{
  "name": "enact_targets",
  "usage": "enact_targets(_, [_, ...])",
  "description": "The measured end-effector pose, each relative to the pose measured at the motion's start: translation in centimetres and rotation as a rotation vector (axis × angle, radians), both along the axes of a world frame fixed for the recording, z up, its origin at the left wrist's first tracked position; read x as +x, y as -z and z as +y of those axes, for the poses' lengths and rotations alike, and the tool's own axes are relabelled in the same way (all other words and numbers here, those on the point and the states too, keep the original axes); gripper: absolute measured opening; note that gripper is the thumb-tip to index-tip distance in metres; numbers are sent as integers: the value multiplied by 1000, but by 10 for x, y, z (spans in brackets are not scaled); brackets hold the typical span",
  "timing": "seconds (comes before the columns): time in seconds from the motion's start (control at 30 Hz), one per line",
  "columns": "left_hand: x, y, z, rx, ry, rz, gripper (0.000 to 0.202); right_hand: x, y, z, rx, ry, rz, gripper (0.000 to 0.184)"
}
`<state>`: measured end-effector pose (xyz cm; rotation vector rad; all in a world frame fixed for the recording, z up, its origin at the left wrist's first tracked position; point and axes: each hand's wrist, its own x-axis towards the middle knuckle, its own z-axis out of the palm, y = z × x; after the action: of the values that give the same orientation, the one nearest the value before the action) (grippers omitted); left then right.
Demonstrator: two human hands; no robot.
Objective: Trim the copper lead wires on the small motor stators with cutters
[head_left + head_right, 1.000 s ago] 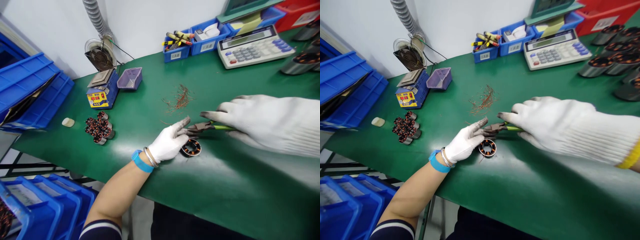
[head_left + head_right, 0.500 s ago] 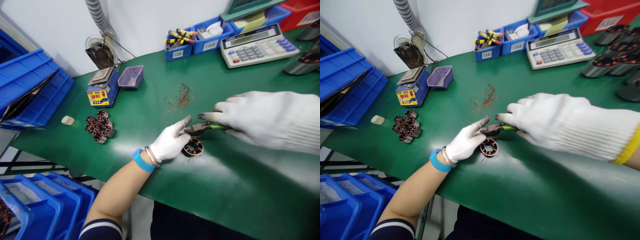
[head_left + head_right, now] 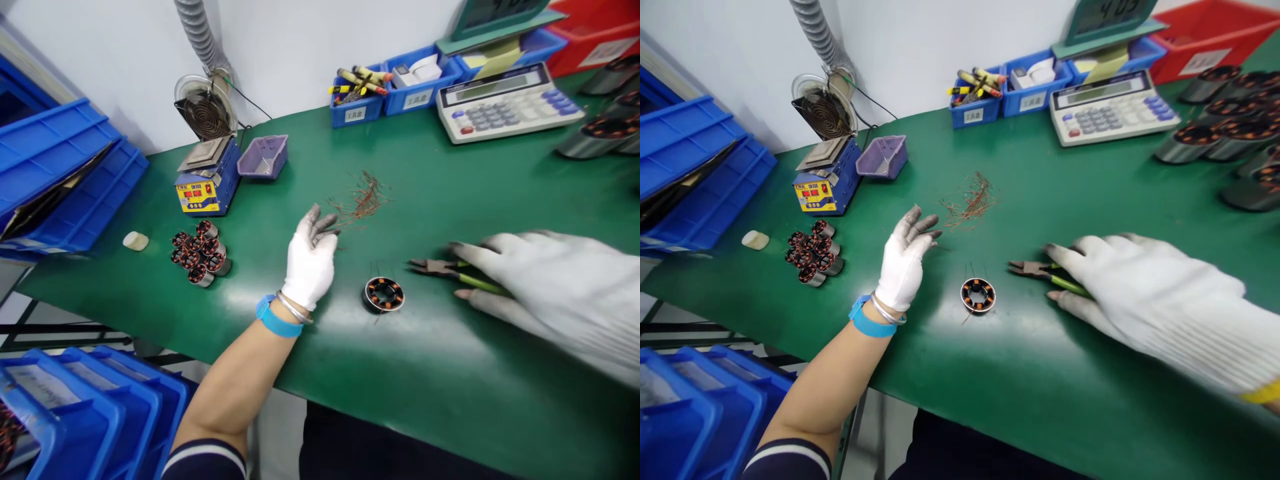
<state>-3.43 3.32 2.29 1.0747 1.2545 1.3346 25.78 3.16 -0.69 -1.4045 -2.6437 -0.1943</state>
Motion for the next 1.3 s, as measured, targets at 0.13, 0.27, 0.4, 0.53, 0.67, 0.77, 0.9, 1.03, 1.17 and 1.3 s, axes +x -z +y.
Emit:
enact_targets(0.13, [-10, 6, 12, 107, -131, 104, 56, -47, -10, -6, 199, -355, 157, 44])
enact_targets(0.27, [-17, 12, 19, 123, -206, 235, 57, -94, -18, -18, 215, -444, 239, 18])
enact_targets(0.4, [-18, 14, 22, 116, -217, 269, 56, -107, -17, -24, 145, -395, 249, 16])
enact_targets(0.53, [-15, 14, 22, 123, -206, 264, 56, -79, -19, -18, 170, -249, 231, 18])
enact_targets(0.67, [-14, 16, 21, 115, -217, 267, 56, 0, -25, -1, 200, 137, 207, 33])
enact_targets(0.77, [-12, 18, 20, 100, -210, 260, 57, 62, -27, 7, 180, 490, 146, 39])
enact_targets(0.9, [-8, 18, 17, 77, -194, 254, 58, 79, -33, 6, 130, 756, 105, 50])
enact_targets(1.03, [-5, 18, 15, 65, -173, 270, 59, 36, -32, 30, -38, 788, 152, 68])
enact_targets(1.17, [-5, 18, 13, 64, -148, 298, 60, 17, -26, 85, -114, 957, 177, 78])
enact_targets(1.3, [-5, 19, 13, 62, -126, 300, 63, 27, -20, 108, -168, 1024, 187, 59])
